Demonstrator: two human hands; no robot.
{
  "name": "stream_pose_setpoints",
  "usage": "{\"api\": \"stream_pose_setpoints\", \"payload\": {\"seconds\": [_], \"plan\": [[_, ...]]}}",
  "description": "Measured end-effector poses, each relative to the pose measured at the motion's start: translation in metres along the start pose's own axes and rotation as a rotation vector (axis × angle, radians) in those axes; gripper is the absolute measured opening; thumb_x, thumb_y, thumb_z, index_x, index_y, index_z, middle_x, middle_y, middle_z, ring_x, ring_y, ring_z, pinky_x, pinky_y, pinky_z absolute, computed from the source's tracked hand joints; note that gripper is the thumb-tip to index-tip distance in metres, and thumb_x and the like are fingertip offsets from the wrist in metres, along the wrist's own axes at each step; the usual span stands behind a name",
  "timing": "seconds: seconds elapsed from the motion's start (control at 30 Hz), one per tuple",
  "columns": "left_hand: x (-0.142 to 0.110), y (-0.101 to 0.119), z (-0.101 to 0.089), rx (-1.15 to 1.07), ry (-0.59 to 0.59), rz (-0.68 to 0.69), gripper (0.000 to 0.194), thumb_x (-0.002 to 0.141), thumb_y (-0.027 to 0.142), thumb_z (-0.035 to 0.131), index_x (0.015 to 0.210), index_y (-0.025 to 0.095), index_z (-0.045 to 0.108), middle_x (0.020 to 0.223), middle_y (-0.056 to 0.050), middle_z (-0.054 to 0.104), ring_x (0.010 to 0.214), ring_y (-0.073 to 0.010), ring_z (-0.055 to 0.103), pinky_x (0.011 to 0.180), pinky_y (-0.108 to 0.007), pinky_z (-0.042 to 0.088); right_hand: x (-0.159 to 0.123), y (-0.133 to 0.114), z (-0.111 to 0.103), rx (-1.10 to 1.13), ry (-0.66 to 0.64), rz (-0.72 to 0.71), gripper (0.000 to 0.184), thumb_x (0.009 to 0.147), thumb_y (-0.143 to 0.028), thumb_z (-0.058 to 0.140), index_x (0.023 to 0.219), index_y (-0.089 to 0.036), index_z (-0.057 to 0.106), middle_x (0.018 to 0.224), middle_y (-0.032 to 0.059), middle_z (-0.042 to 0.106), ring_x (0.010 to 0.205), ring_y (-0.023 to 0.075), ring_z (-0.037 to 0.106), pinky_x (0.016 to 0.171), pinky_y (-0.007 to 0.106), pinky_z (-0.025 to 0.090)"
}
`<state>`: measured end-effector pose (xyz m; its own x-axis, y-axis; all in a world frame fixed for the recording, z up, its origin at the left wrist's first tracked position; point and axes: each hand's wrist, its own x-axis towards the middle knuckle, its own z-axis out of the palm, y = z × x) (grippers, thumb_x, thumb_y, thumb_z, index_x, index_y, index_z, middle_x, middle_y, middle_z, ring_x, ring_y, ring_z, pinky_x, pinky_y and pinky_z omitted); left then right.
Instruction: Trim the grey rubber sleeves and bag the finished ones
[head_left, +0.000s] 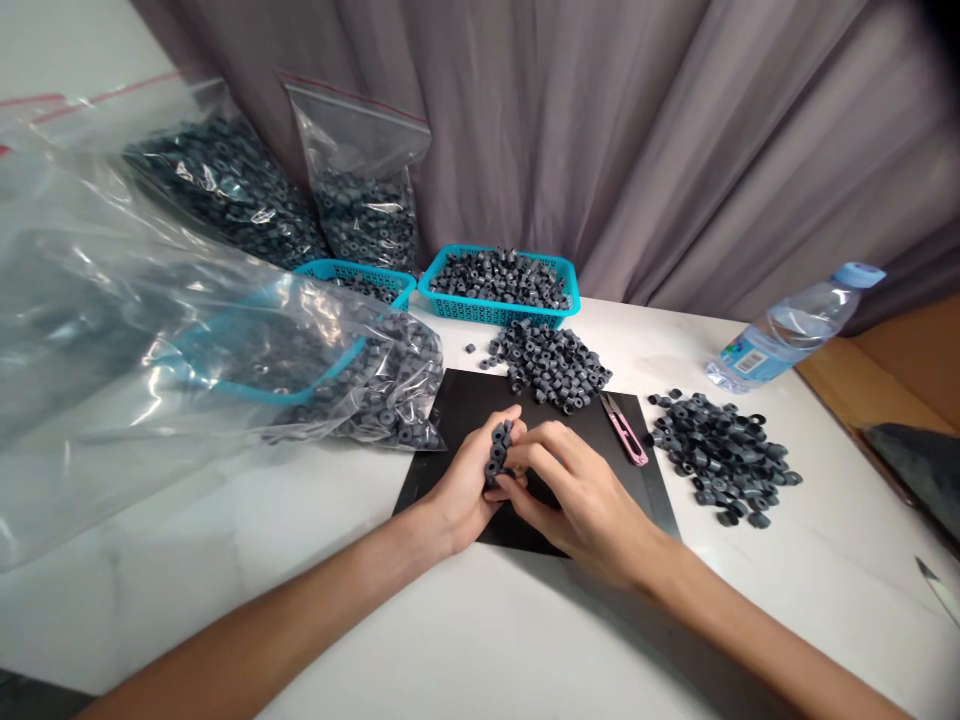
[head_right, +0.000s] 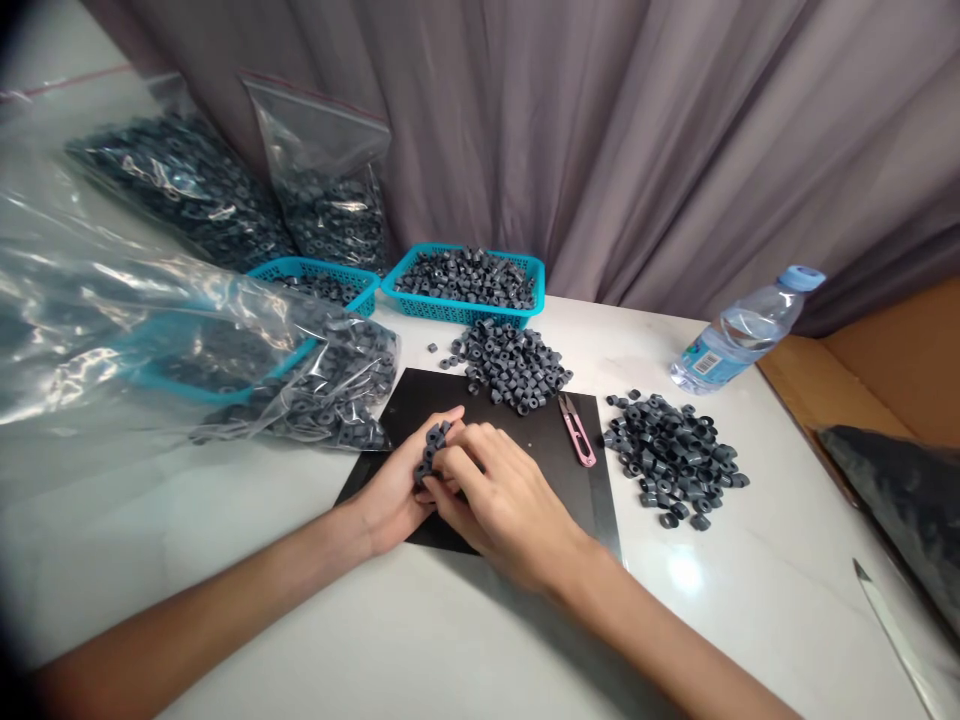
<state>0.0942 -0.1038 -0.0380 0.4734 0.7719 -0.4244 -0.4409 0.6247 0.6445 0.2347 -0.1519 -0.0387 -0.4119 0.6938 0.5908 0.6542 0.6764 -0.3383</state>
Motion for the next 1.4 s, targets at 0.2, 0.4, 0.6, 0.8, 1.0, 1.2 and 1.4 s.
{"api": "stream_pose_setpoints", "payload": {"seconds": [0.2, 0.4, 0.6, 0.8, 1.0, 1.2, 1.4], "plan": [[0.004, 0.004, -0.009, 0.041, 0.062, 0.088, 0.028, 0.075, 0.037, 0.081, 0.078, 0.017, 0.060, 0.060, 0.008, 0.047, 0.046, -0.0036, 0.039, 0.038, -0.013, 0.026, 0.029, 0.005, -0.013, 0.016, -0.247, -0.029, 0.005, 0.102, -0.016, 0.052, 0.098, -0.018, 0.055, 0.100, 0.0089, 0.061, 0.095, 0.0219, 0.058, 0.084, 0.037, 0.053], [0.003, 0.006, -0.007, 0.079, 0.064, 0.063, 0.030, 0.073, 0.037, 0.083, 0.081, 0.016, 0.063, 0.062, 0.008, 0.045, 0.048, -0.0036, 0.036, 0.042, -0.014, 0.029, 0.021, 0.009, -0.003, 0.078, -0.140, 0.058, 0.009, 0.100, -0.014, 0.056, 0.094, -0.020, 0.055, 0.098, 0.0069, 0.058, 0.092, 0.0217, 0.052, 0.079, 0.037, 0.050], [0.003, 0.006, -0.007, 0.055, 0.080, 0.048, 0.024, 0.078, 0.032, 0.072, 0.069, 0.017, 0.055, 0.062, 0.007, 0.046, 0.053, -0.0058, 0.044, 0.047, -0.015, 0.037, 0.021, 0.002, 0.009, 0.173, -0.090, 0.122, 0.012, 0.098, -0.014, 0.057, 0.099, -0.021, 0.049, 0.099, 0.0063, 0.054, 0.093, 0.0218, 0.049, 0.079, 0.037, 0.049], [0.005, 0.008, -0.007, 0.020, 0.063, 0.020, 0.019, 0.083, 0.028, 0.064, 0.070, 0.017, 0.054, 0.062, 0.006, 0.047, 0.047, -0.0040, 0.038, 0.039, -0.013, 0.023, 0.021, -0.001, 0.011, 0.319, 0.026, 0.280, 0.029, 0.092, -0.013, 0.066, 0.115, -0.023, 0.052, 0.114, 0.0066, 0.052, 0.106, 0.0213, 0.051, 0.091, 0.037, 0.050], [0.004, 0.013, -0.005, 0.024, -0.033, -0.122, 0.025, 0.089, 0.019, 0.053, 0.065, 0.014, 0.054, 0.058, 0.004, 0.045, 0.039, -0.0018, 0.027, 0.034, -0.013, 0.014, 0.022, 0.000, 0.006, 0.362, -0.020, 0.410, 0.046, 0.089, -0.026, 0.073, 0.130, -0.027, 0.051, 0.127, 0.0074, 0.049, 0.123, 0.0237, 0.048, 0.107, 0.043, 0.046], [0.005, 0.009, -0.004, -0.024, 0.087, -0.056, 0.029, 0.098, 0.030, 0.046, 0.073, 0.018, 0.056, 0.062, 0.002, 0.048, 0.051, -0.0081, 0.049, 0.043, -0.015, 0.038, 0.017, -0.011, 0.025, 0.319, 0.026, 0.370, 0.049, 0.095, -0.023, 0.054, 0.143, -0.028, 0.049, 0.150, 0.0107, 0.033, 0.144, 0.0276, 0.031, 0.118, 0.051, 0.037], [0.005, -0.001, 0.000, -0.010, 0.133, 0.081, 0.030, 0.102, 0.027, 0.037, 0.083, 0.019, 0.057, 0.066, 0.003, 0.052, 0.059, -0.0098, 0.057, 0.051, -0.016, 0.045, 0.023, -0.027, 0.048, 0.380, 0.191, 0.397, 0.051, 0.095, -0.016, 0.037, 0.144, -0.024, 0.052, 0.152, 0.0073, 0.044, 0.145, 0.0237, 0.034, 0.122, 0.051, 0.034]]}}
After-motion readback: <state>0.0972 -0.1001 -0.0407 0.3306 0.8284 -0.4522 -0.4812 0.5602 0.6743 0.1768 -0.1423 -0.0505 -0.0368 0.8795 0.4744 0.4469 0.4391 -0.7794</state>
